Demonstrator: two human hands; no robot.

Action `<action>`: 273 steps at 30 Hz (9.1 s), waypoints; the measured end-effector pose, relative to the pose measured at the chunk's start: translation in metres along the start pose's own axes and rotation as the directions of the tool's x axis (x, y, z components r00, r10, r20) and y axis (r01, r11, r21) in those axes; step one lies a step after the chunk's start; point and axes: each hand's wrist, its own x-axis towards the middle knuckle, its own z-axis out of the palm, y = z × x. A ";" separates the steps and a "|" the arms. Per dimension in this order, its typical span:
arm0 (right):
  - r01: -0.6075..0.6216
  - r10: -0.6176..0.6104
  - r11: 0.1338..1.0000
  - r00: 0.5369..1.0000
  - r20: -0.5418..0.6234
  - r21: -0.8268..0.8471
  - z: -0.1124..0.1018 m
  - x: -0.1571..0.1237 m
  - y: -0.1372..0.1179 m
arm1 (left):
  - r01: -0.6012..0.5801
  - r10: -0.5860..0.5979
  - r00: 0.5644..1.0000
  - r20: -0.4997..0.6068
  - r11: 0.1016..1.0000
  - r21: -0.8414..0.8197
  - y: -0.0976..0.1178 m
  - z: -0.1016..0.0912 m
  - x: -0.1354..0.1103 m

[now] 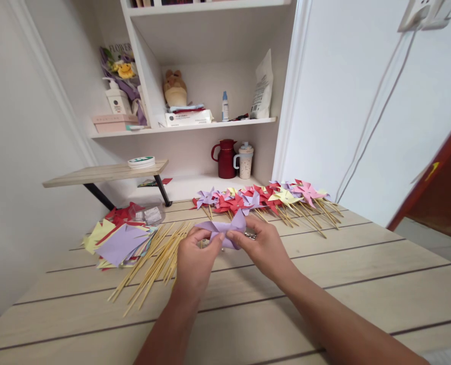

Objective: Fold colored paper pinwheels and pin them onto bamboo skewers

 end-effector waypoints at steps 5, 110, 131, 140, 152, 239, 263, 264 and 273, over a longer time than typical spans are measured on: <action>-0.067 0.068 0.988 0.998 0.000 0.139 0.001 0.003 0.008 | 0.268 -0.264 0.963 0.050 0.931 -0.248 -0.013 -0.002 0.006; -0.461 0.480 0.874 0.774 0.412 -0.152 0.032 0.015 0.069 | 0.207 -0.363 0.916 -0.171 0.793 -0.573 -0.053 -0.011 0.028; -0.338 0.423 0.906 0.683 0.596 -0.256 0.015 0.018 0.066 | 0.224 -0.370 0.917 -0.153 0.791 -0.570 -0.050 -0.011 0.027; -0.133 0.319 0.946 0.544 0.776 -0.295 0.007 0.023 0.056 | 0.220 -0.361 0.923 -0.131 0.777 -0.590 -0.047 -0.010 0.026; -0.190 0.349 0.936 0.590 0.728 -0.295 0.010 0.021 0.057 | 0.240 -0.382 0.914 -0.135 0.778 -0.581 -0.046 -0.011 0.026; -0.291 0.269 0.954 0.746 0.609 -0.064 0.006 0.004 0.048 | 0.314 -0.372 0.928 -0.033 0.826 -0.469 -0.051 -0.012 0.021; -0.317 0.292 0.946 0.734 0.613 -0.072 -0.004 0.006 0.069 | 0.224 -0.301 0.945 -0.131 0.882 -0.414 -0.052 -0.011 0.023; -0.317 0.292 0.946 0.736 0.611 -0.070 -0.003 0.006 0.068 | 0.220 -0.299 0.945 -0.133 0.882 -0.418 -0.052 -0.011 0.023; -0.295 0.299 0.950 0.760 0.577 -0.103 0.007 0.001 0.067 | 0.232 -0.304 0.946 -0.113 0.879 -0.416 -0.053 -0.011 0.022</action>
